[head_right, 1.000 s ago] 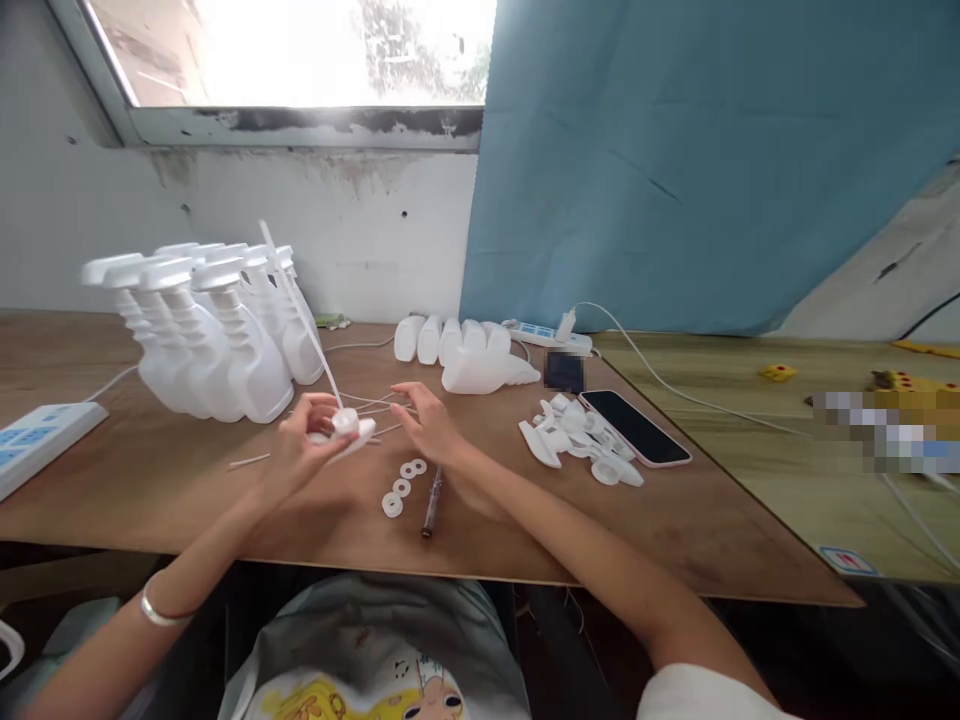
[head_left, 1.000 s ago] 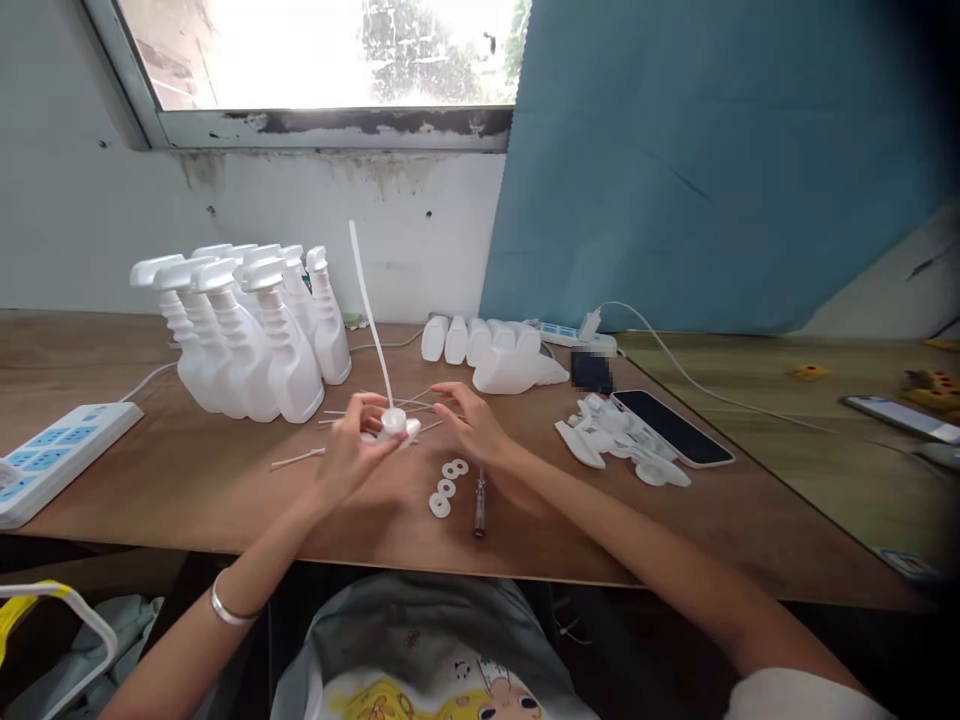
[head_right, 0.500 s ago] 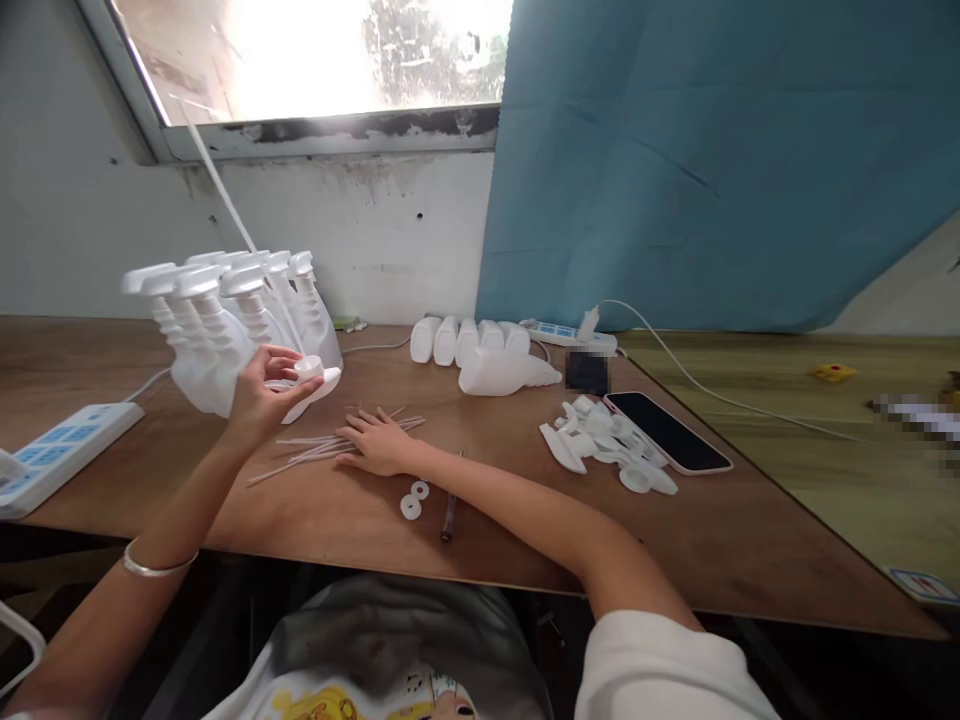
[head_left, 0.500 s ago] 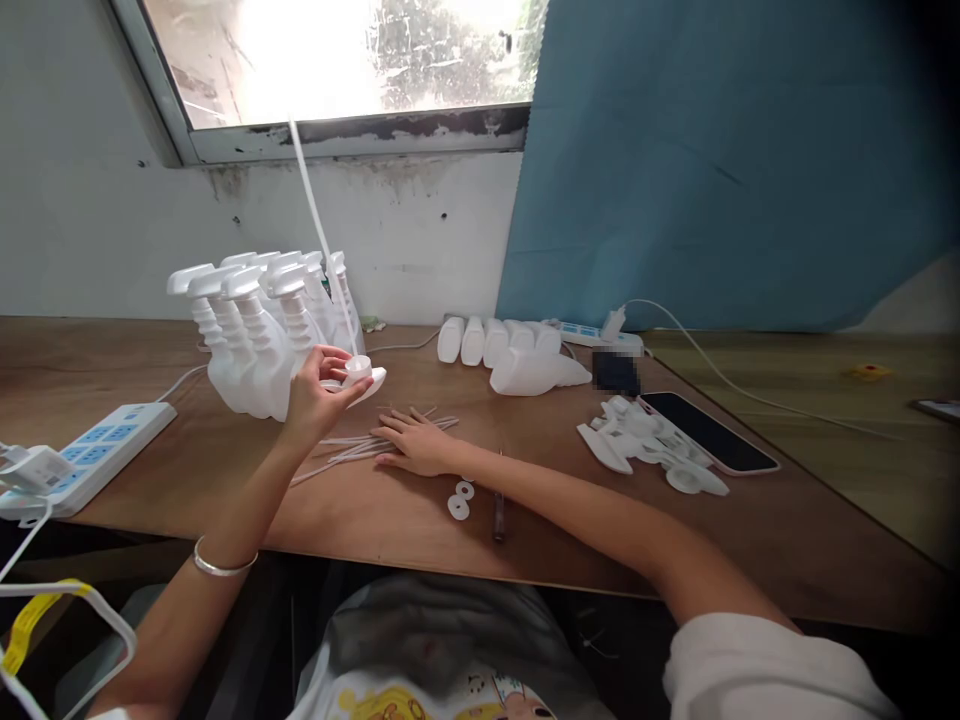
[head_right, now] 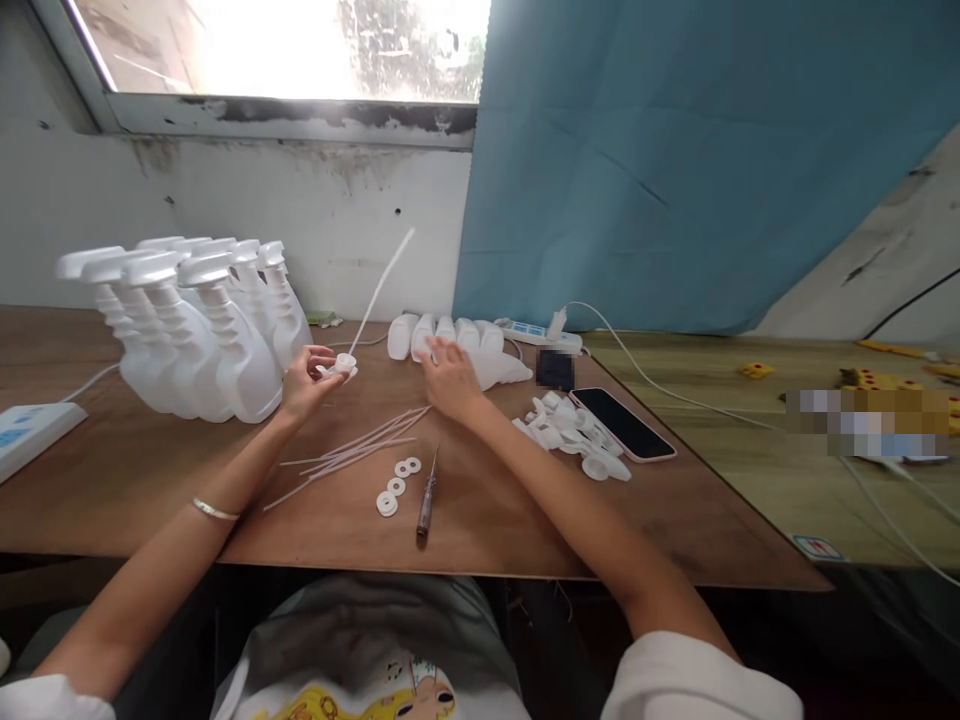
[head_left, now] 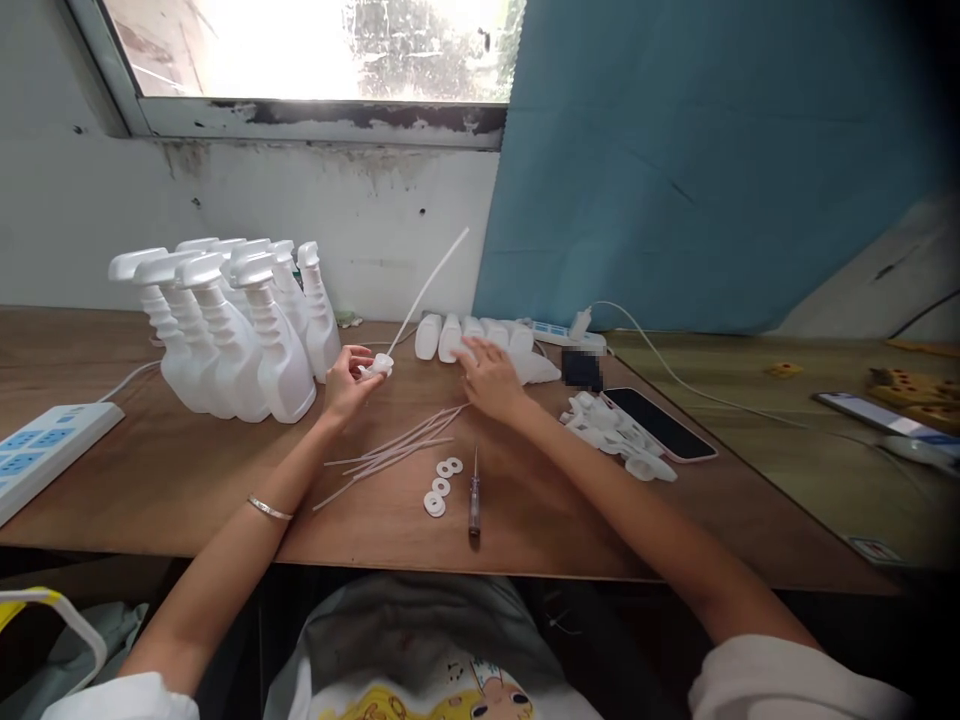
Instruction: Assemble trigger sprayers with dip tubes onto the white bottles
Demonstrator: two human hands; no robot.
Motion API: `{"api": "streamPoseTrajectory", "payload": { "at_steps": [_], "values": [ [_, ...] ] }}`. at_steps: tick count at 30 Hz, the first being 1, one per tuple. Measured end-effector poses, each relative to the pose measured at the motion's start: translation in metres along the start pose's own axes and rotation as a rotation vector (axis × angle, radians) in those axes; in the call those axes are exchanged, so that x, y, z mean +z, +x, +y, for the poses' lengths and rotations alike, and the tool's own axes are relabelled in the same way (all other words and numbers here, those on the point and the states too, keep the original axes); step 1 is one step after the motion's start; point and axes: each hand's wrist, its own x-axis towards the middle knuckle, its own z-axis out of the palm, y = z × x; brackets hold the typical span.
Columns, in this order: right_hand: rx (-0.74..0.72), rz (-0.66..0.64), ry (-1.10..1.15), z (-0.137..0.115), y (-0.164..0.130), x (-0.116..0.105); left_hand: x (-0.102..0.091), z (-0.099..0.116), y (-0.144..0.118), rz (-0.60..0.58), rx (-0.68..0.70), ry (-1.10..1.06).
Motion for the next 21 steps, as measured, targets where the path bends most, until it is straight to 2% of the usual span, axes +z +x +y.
{"api": "streamPoseTrajectory", "payload": {
  "at_steps": [3,8,10,12,15,17,19,21],
  "values": [
    [0.189,-0.089,-0.186,0.026,0.005,-0.005,0.001,-0.006,-0.007,-0.032,0.047,0.085],
    [0.164,-0.137,-0.219,0.041,-0.003,-0.01,-0.001,-0.013,-0.011,-0.119,0.129,0.225],
    [0.154,-0.131,-0.222,0.042,-0.007,-0.02,0.0,-0.017,-0.011,-0.145,0.142,0.237],
    [0.222,-0.081,-0.203,0.045,-0.009,-0.035,0.0,-0.021,-0.01,-0.159,0.147,0.237],
    [0.523,0.152,-0.085,0.06,-0.012,-0.063,0.001,-0.026,-0.009,-0.171,0.155,0.238],
    [0.716,0.413,0.059,0.075,-0.013,-0.08,0.0,-0.028,-0.009,-0.179,0.159,0.243],
    [0.85,0.708,0.294,0.09,-0.015,-0.092,-0.001,-0.03,-0.009,-0.185,0.162,0.252],
    [0.907,0.94,0.638,0.102,-0.018,-0.099,-0.002,-0.031,-0.01,-0.187,0.168,0.263]
  ]
}}
